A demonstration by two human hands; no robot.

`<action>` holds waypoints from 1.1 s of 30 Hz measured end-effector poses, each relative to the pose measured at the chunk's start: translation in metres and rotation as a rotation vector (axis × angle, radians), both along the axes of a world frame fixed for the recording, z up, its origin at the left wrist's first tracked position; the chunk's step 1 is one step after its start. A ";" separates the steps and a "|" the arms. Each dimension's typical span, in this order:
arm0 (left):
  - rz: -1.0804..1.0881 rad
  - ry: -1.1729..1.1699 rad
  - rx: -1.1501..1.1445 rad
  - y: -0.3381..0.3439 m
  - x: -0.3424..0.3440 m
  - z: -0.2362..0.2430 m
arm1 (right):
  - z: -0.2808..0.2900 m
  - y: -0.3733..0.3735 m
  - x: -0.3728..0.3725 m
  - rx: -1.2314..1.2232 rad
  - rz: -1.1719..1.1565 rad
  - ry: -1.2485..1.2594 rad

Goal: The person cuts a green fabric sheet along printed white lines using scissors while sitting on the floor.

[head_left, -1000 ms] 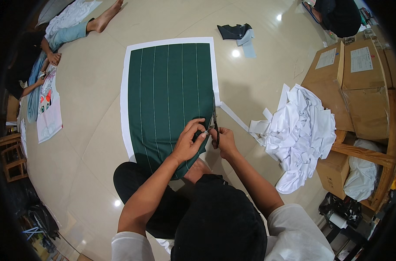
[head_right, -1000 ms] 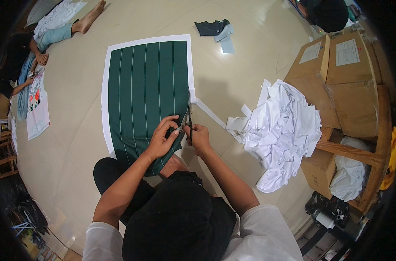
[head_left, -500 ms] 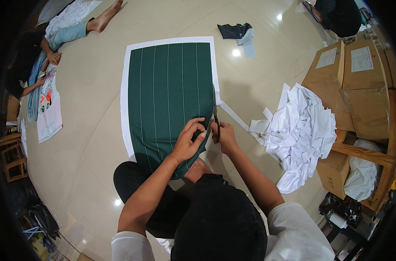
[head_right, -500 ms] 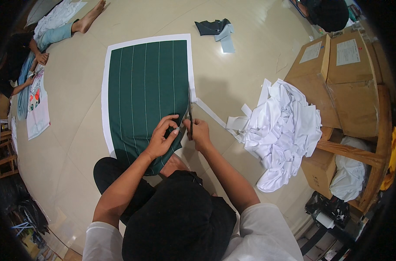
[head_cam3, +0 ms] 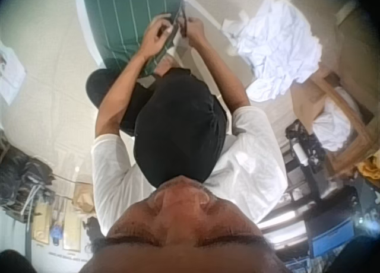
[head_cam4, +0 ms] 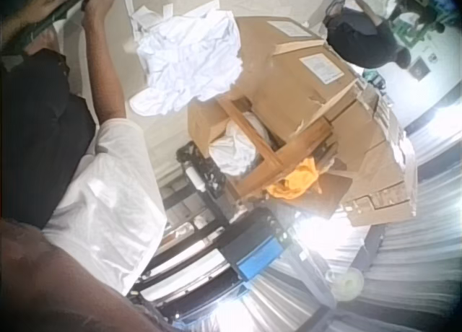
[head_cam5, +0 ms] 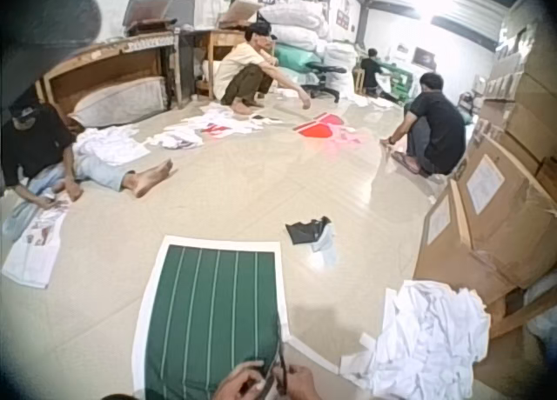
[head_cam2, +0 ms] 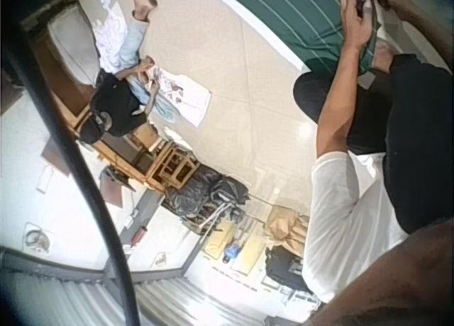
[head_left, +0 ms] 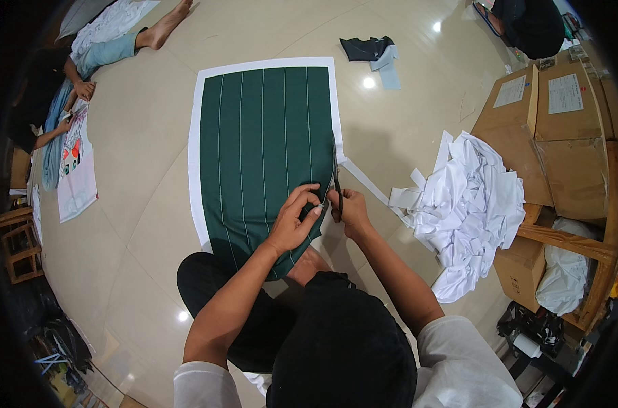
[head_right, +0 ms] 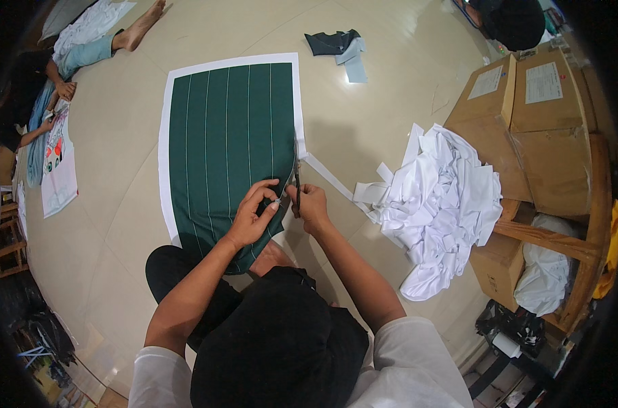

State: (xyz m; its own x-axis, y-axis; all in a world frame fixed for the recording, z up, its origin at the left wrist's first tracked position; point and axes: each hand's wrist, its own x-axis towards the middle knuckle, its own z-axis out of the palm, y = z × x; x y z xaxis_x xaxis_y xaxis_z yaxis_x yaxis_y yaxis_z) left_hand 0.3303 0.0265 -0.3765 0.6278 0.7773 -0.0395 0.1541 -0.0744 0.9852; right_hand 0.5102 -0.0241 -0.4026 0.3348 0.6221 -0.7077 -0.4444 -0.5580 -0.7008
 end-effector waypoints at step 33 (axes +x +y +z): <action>0.007 -0.007 0.013 0.000 -0.001 0.000 | 0.003 0.011 0.001 0.014 -0.004 -0.007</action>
State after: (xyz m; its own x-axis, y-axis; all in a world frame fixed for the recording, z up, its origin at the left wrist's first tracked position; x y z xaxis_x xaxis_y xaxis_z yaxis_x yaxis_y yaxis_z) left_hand 0.3297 0.0264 -0.3766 0.6225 0.7822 -0.0250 0.1482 -0.0865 0.9852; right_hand 0.5114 -0.0134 -0.3999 0.3422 0.6305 -0.6967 -0.4420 -0.5463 -0.7115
